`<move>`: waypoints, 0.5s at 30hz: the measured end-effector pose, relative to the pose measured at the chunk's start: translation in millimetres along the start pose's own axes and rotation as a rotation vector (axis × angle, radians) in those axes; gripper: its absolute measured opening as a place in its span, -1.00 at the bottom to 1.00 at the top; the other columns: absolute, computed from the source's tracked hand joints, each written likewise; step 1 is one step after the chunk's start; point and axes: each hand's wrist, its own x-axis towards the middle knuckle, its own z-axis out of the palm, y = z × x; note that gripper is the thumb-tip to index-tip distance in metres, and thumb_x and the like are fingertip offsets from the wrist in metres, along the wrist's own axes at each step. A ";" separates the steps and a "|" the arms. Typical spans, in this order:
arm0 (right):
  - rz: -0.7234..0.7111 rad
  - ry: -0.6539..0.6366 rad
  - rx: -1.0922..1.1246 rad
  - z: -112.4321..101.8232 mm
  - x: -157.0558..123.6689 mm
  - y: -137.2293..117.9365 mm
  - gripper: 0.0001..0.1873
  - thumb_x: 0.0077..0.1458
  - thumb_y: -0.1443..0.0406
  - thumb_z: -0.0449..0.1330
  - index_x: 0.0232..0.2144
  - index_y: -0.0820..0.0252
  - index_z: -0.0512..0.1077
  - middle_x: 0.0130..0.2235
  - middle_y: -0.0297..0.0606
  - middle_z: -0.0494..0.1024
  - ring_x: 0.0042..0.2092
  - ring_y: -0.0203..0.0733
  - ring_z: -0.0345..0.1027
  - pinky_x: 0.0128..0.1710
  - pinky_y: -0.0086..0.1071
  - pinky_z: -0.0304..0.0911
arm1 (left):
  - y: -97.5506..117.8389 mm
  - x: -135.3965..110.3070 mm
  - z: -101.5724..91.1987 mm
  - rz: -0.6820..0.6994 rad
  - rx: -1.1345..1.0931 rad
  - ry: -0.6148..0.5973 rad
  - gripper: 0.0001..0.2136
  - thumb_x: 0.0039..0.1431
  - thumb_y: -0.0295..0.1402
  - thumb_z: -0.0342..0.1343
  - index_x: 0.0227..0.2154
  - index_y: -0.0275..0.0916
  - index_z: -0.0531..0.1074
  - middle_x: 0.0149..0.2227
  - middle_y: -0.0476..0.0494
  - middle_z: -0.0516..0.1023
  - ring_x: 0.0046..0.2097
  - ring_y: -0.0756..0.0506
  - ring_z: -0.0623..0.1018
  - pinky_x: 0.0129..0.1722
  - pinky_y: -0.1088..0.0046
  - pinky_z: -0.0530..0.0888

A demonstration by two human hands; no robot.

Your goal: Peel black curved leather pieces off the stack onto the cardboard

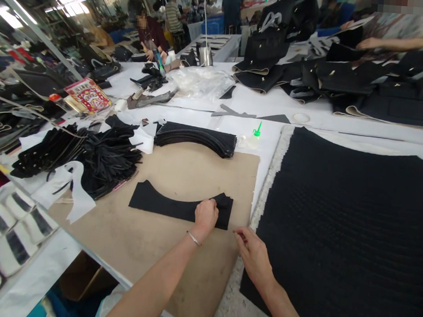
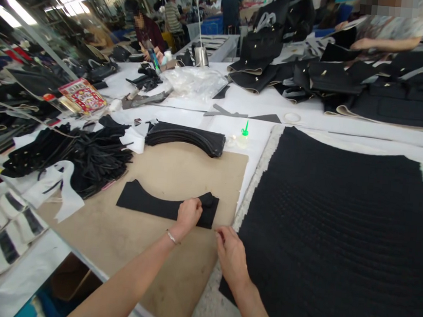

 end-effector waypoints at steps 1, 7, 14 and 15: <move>-0.020 0.007 -0.035 3.0 5.2 -0.5 -0.74 0.27 0.33 -0.10 -0.20 0.13 0.38 -0.18 -0.21 0.48 -0.11 -0.10 0.38 -0.09 -0.23 0.31 | -3.0 2.6 -2.4 -0.027 -0.041 -0.012 -0.81 0.15 -0.50 0.00 -0.38 -0.22 0.52 -0.32 -0.20 0.58 -0.21 -0.16 0.56 -0.18 0.38 0.40; -0.125 -0.056 -0.237 26.9 37.5 -6.2 -0.55 0.26 0.40 -0.12 0.16 0.32 0.27 0.14 -0.07 0.38 0.17 -0.01 0.20 0.22 -0.08 0.14 | -20.4 14.3 -7.5 -0.135 -0.305 -0.022 -0.87 0.09 -0.49 0.06 -0.48 -0.21 0.49 -0.41 -0.09 0.56 -0.27 -0.09 0.54 -0.23 0.43 0.37; -0.168 -0.104 -0.481 41.2 37.6 -8.6 -0.53 0.25 0.42 -0.05 0.19 0.35 0.27 0.19 -0.05 0.34 0.19 0.09 0.15 0.24 0.05 0.07 | -64.7 29.0 -28.1 -0.400 -0.675 0.120 -0.87 0.23 -0.47 0.01 -0.43 -0.29 0.37 -0.55 0.05 0.38 -0.48 0.03 0.44 -0.40 0.50 0.40; -0.172 -0.106 -0.497 42.0 36.7 -8.5 -0.53 0.26 0.42 -0.05 0.19 0.35 0.27 0.20 -0.05 0.33 0.20 0.09 0.15 0.25 0.05 0.05 | -77.0 31.7 -39.1 -0.450 -0.726 0.151 -0.86 0.25 -0.45 0.02 -0.43 -0.30 0.36 -0.56 0.07 0.36 -0.50 0.04 0.42 -0.43 0.51 0.41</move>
